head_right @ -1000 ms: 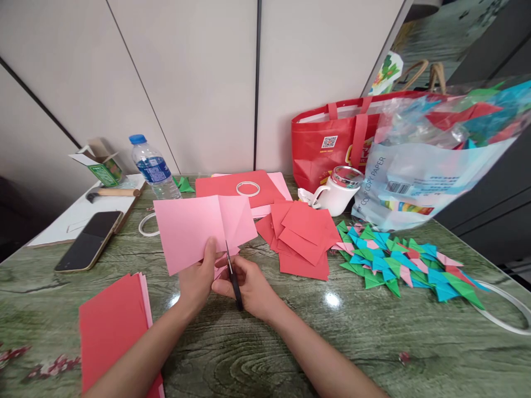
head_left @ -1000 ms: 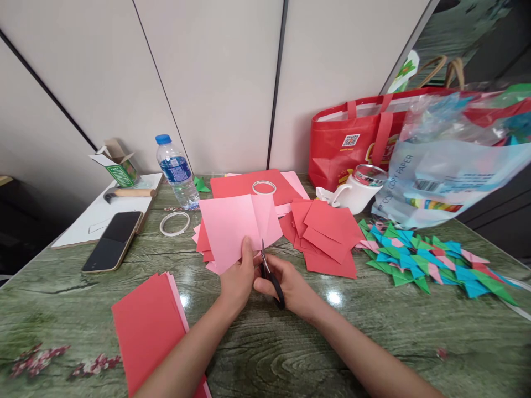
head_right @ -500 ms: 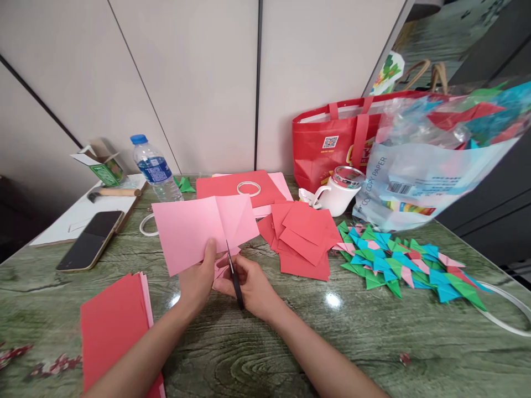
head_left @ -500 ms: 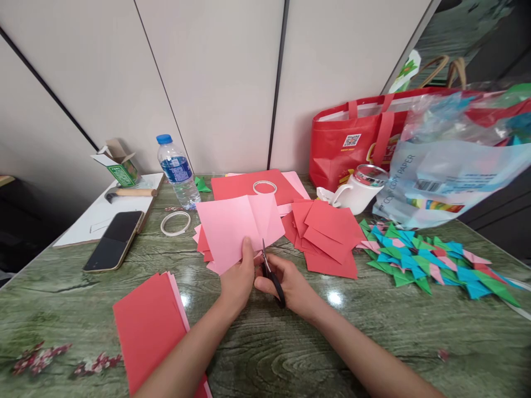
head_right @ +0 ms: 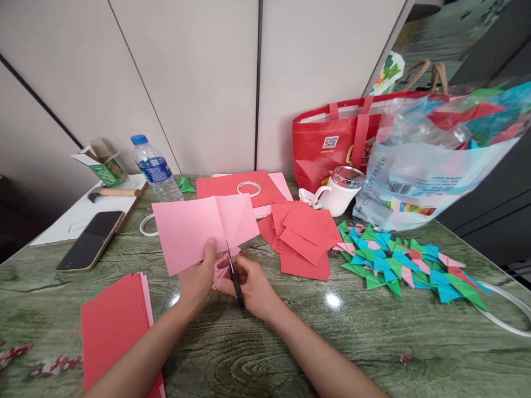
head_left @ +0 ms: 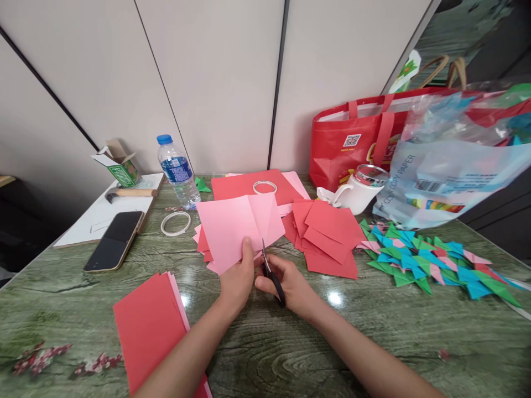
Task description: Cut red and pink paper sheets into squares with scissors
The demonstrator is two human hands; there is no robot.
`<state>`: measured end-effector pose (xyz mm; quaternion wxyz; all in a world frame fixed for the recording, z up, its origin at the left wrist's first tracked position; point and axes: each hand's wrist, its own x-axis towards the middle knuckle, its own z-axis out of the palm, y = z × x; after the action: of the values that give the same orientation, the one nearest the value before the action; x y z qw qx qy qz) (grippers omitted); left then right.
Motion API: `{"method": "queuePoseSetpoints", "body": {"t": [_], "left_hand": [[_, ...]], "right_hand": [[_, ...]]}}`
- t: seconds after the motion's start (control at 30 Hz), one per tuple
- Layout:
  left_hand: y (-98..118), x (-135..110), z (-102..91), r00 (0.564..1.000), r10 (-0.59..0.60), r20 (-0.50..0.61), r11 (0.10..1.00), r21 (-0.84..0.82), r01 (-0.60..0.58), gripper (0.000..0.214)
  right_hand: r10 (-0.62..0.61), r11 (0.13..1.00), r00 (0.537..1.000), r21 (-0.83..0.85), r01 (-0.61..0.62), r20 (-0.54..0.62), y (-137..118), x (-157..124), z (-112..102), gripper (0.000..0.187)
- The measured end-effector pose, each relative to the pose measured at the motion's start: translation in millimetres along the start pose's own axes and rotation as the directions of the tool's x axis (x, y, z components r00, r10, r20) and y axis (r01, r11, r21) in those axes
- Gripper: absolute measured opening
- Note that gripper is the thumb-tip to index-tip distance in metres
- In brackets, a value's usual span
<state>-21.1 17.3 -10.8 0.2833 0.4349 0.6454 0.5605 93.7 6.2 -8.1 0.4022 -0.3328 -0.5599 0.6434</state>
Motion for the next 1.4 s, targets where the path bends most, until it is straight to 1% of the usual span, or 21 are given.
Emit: {"method": "queuePoseSetpoints", "body": {"t": [0.1,0.27,0.33,0.47,0.57,0.63,0.83,1.0,1.2,1.4], "left_hand": [[5,0,1.0,1.0,0.002,-0.003,0.992,0.125,-0.001,0.036],[15,-1,1.8,0.998,-0.046,0.05,0.976,0.214,0.034,0.043],[16,-2,1.6,0.996,-0.066,0.053,0.975,0.216,0.053,0.044],[13,-2,1.1,0.997,-0.066,0.027,0.982,0.177,0.061,0.043],[10,-2,0.7,0.997,-0.071,0.038,0.988,0.144,0.064,0.041],[10,-2,0.6,0.998,-0.056,0.041,0.987,0.156,0.049,0.04],[15,-2,0.9,0.998,-0.05,0.024,0.983,0.179,0.045,0.042],[15,-2,0.7,0.997,-0.071,0.02,0.986,0.155,0.067,0.038],[14,-2,0.8,0.998,-0.069,0.008,0.993,0.1,0.067,0.039],[15,-1,1.0,0.998,-0.057,0.028,0.986,0.155,0.052,0.038]], "right_hand": [[0.005,1.0,1.0,-0.002,-0.005,-0.006,1,0,0,0.04],[-0.006,1.0,1.0,-0.003,0.006,-0.02,5,1,0,0.037],[-0.001,1.0,1.0,-0.009,0.001,-0.026,6,1,0,0.038],[0.003,1.0,0.999,-0.014,-0.004,-0.036,6,1,0,0.039],[0.015,1.0,0.999,-0.012,-0.016,-0.038,6,1,0,0.038],[0.023,1.0,0.999,-0.016,-0.023,-0.041,6,1,0,0.038],[0.032,0.999,0.998,-0.013,-0.032,-0.047,9,1,0,0.034],[0.036,0.999,0.998,-0.017,-0.037,-0.059,10,1,0,0.034],[0.031,0.999,0.998,-0.025,-0.032,-0.058,9,1,0,0.033],[0.042,0.998,0.996,-0.039,-0.046,-0.076,10,1,0,0.032]]}}
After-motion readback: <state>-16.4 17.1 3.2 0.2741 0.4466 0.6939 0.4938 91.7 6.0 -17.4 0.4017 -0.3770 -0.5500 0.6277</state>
